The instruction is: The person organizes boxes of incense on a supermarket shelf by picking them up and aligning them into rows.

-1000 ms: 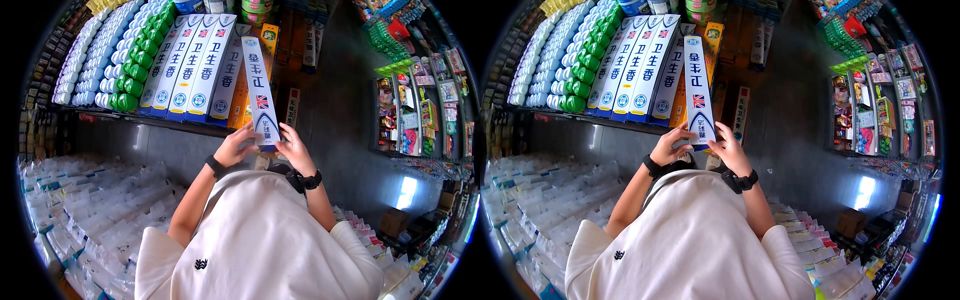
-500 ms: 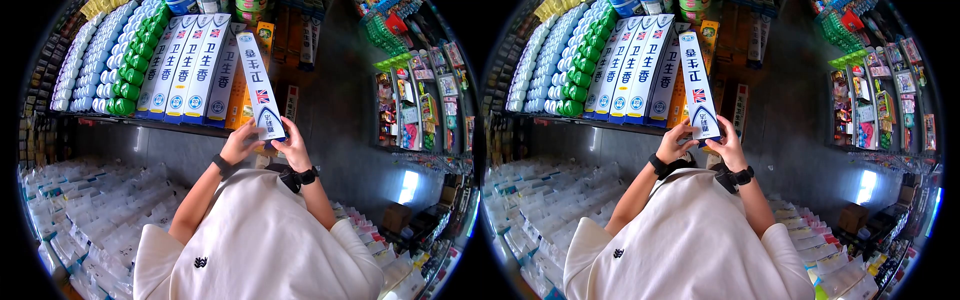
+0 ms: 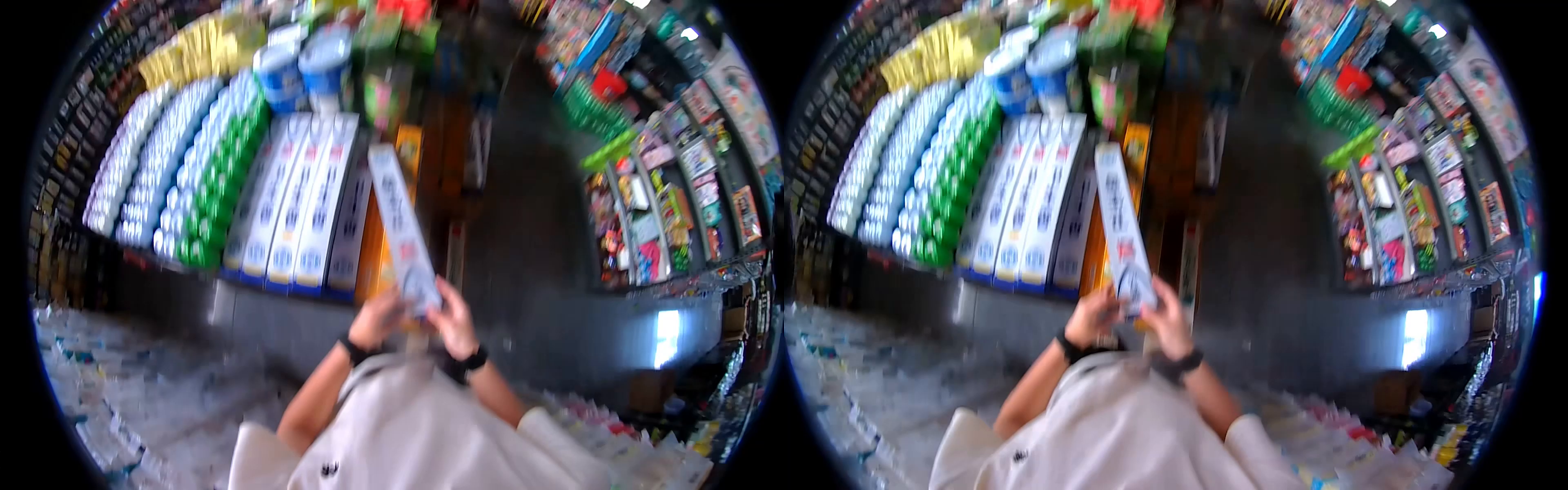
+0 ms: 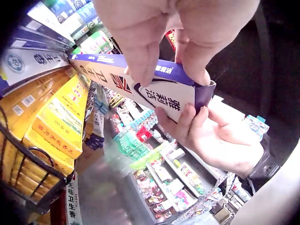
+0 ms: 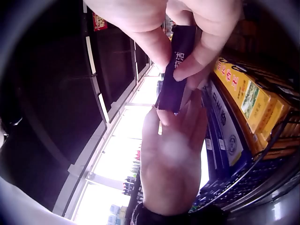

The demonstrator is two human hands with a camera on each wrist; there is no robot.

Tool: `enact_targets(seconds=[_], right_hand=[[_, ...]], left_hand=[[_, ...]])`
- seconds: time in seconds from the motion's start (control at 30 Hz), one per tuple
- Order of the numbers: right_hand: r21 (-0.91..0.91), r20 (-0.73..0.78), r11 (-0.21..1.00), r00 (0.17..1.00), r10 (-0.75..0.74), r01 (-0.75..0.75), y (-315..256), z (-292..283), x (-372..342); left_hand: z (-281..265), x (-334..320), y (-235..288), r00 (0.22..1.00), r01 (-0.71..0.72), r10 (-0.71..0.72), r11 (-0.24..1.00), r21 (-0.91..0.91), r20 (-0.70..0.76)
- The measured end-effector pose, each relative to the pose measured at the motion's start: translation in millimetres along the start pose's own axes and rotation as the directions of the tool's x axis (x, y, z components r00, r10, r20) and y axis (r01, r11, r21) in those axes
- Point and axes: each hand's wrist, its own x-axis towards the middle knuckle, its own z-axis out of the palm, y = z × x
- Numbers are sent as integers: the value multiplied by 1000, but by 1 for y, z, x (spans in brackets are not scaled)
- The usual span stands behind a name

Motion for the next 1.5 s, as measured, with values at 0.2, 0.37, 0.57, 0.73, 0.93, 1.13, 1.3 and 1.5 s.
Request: enact_targets(seconds=[0.2,0.37,0.57,0.73,0.93,1.13,1.3,1.5], right_hand=[[-110,22,993,999,-28,31,-7,8,3],[-161,96,979,989,-111,126,-10,14,5],[-116,29,992,999,-41,44,-1,11,3],[-202,-4,975,996,-93,90,4,9,5],[-266,-10,950,985,-173,164,11,6,7],[-524,-75,824,952,-296,215,-10,22,0],[-646,-64,727,932,-357,234,-3,19,4],[-762,87,569,919,-384,309,4,13,6]], left_hand=[[-6,-1,1,997,81,-81,997,-16,-9],[11,-6,-27,956,267,-292,875,-403,0],[7,0,-8,883,412,-465,699,-584,67],[4,11,-12,840,462,-522,543,-701,149],[10,16,-20,837,470,-526,544,-695,154],[18,18,-19,866,378,-493,537,-754,83],[9,18,19,806,439,-584,480,-760,97],[2,5,-11,693,642,-483,76,-763,535]])
